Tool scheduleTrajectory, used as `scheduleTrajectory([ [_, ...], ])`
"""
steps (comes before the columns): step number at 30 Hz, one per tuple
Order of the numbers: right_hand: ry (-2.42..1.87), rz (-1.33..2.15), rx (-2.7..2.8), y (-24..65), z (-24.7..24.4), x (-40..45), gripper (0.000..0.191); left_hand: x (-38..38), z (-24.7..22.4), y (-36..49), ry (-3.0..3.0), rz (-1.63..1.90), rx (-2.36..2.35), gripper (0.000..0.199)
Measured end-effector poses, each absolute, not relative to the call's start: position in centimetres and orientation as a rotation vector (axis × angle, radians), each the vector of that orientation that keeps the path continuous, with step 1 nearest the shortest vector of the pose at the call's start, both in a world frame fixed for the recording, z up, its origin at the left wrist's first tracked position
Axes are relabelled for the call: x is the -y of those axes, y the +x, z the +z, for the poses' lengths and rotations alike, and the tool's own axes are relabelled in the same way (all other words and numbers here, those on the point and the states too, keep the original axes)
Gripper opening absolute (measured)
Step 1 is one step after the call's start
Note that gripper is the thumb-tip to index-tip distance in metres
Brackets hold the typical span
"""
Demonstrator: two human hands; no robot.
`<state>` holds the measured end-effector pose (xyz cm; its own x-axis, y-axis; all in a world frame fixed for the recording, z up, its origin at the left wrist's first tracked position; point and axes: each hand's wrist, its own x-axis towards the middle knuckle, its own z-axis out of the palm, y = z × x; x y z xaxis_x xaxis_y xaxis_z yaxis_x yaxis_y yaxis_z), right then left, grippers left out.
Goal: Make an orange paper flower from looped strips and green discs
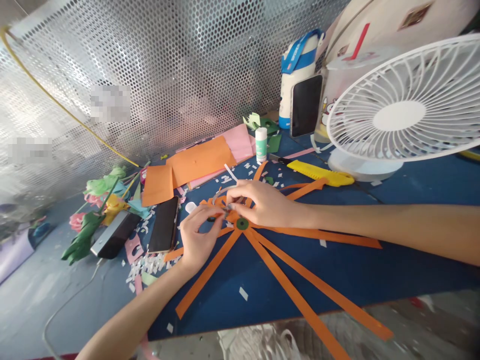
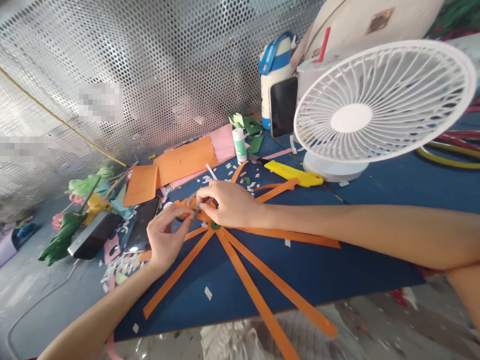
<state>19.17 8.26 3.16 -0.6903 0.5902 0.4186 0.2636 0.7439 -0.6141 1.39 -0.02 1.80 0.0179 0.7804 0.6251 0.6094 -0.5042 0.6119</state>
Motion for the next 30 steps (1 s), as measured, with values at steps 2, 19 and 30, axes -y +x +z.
scheduleTrajectory([
  [2, -0.643, 0.81, 2.304, 19.1, 3.1, -8.4, 0.014, -0.1, 1.7, 1.3, 2.133, 1.504, -1.456, 0.012],
  [19, -0.771, 0.515, 2.301, 20.3, 3.6, -11.1, 0.02, 0.1, 1.4, 1.2, 1.975, 1.469, -1.481, 0.011],
  [30, -0.582, 0.247, 2.428, 20.5, 3.3, -11.9, 0.017, -0.4, 0.6, 0.9, 1.583, 1.562, -1.433, 0.008],
])
